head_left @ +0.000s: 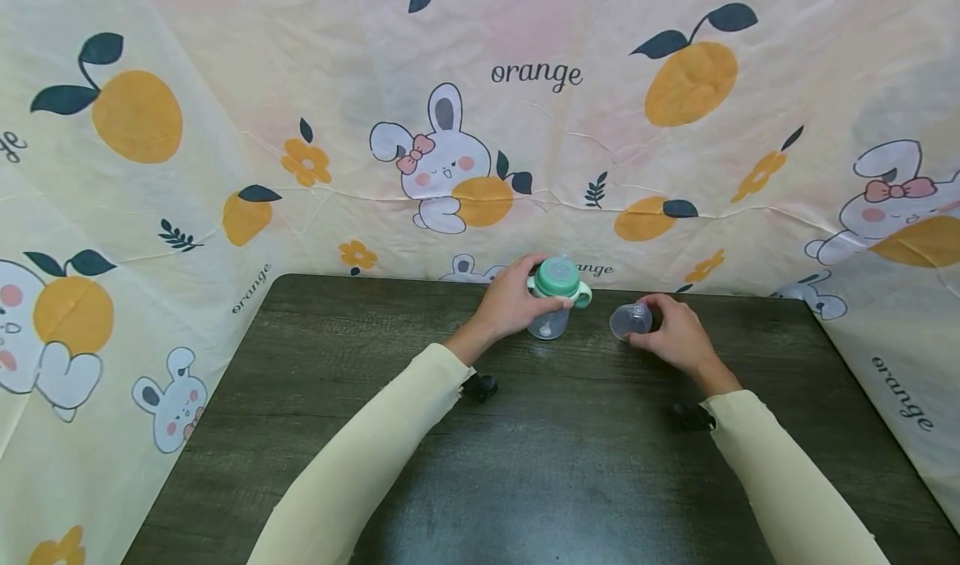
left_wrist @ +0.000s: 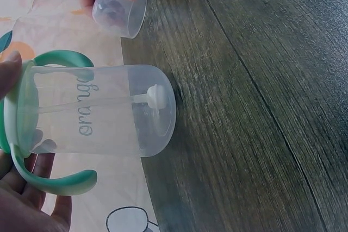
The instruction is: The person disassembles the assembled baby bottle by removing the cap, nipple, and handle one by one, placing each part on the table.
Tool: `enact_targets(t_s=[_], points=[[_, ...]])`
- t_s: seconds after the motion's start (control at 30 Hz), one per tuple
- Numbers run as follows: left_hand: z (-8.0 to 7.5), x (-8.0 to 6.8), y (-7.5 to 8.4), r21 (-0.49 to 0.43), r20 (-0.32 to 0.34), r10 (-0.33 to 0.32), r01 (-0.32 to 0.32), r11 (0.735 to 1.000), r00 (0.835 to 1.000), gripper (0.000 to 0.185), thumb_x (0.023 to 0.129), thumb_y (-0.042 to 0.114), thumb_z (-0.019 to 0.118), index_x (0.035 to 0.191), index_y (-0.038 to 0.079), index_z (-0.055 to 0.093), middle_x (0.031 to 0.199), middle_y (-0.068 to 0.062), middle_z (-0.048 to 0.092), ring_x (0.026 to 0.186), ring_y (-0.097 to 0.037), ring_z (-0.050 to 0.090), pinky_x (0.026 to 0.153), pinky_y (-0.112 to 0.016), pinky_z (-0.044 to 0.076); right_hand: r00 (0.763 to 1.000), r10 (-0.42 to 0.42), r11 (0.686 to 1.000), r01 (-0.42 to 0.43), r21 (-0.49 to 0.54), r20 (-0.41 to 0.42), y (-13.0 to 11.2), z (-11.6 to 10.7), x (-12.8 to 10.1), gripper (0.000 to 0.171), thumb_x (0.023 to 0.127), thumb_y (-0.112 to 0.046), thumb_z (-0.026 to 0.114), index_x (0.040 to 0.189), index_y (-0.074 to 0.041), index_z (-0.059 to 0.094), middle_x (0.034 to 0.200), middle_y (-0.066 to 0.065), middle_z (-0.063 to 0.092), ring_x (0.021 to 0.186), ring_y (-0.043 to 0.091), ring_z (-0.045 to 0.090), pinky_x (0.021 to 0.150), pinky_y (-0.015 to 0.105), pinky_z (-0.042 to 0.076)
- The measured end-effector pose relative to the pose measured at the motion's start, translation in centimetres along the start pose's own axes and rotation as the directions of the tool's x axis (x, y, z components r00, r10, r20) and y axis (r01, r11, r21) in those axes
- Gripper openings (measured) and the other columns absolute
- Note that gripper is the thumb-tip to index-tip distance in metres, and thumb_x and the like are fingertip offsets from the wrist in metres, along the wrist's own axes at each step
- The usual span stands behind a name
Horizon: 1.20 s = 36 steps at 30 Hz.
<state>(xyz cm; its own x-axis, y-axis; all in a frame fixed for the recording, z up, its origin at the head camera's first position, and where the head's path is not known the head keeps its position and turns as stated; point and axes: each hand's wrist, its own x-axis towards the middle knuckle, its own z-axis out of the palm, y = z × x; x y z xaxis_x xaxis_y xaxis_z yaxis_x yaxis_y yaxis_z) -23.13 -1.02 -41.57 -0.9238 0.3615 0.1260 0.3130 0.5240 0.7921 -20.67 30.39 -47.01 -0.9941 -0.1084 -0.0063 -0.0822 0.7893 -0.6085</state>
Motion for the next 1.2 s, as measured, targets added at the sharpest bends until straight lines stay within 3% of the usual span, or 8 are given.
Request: enact_targets(t_s=[0.57,0.73,0.97,1.2], points=[[-0.1,0.2,0.1,-0.01,0.007,-0.001,0.001,1.0,1.0,0.075,0.094,0.036,0.091,0.157,0.012,0.057,0.145,-0.006,0.067,0.129,-0.026,0.064,0.108,-0.047,0.052,1.0,0.001,1.0,-0.001,0.001,0.006,-0.1,0.0,-0.1,0.077,0.093,-0.028,0.089,0.151,0.008,0.053,0.146,0.032,0.057,0.134,0.051,0.049,0.111,0.073,0.04],[-0.2,0.2,0.1,-0.006,0.011,-0.006,0.006,1.0,1.0,0.076,0.095,0.036,0.09,0.158,0.012,0.057,0.146,-0.007,0.067,0.129,-0.026,0.064,0.108,-0.047,0.052,0.997,-0.053,0.999,0.052,-0.01,-0.06,-0.5,0.0,0.0,0.073,0.093,-0.029,0.088,0.148,0.007,0.058,0.143,0.03,0.059,0.133,0.05,0.048,0.11,0.071,0.039],[-0.1,0.1,0.1,-0.011,0.009,-0.012,0.012,1.0,1.0,0.076,0.095,0.037,0.09,0.157,0.011,0.057,0.146,-0.007,0.067,0.129,-0.026,0.064,0.109,-0.047,0.052,0.959,-0.193,0.981,0.184,-0.065,-0.205,-1.7,0.5,-0.2,0.059,0.092,-0.025,0.088,0.137,0.006,0.066,0.133,0.027,0.066,0.125,0.046,0.053,0.104,0.068,0.042],[-0.1,0.2,0.2,-0.005,0.007,-0.006,0.006,1.0,1.0,0.075,0.095,0.036,0.09,0.158,0.011,0.056,0.146,-0.007,0.067,0.129,-0.026,0.064,0.109,-0.047,0.052,0.92,-0.27,0.963,0.252,-0.1,-0.284,-3.0,0.8,-0.2,0.052,0.091,-0.023,0.089,0.131,0.004,0.069,0.128,0.025,0.069,0.12,0.045,0.055,0.103,0.067,0.043]])
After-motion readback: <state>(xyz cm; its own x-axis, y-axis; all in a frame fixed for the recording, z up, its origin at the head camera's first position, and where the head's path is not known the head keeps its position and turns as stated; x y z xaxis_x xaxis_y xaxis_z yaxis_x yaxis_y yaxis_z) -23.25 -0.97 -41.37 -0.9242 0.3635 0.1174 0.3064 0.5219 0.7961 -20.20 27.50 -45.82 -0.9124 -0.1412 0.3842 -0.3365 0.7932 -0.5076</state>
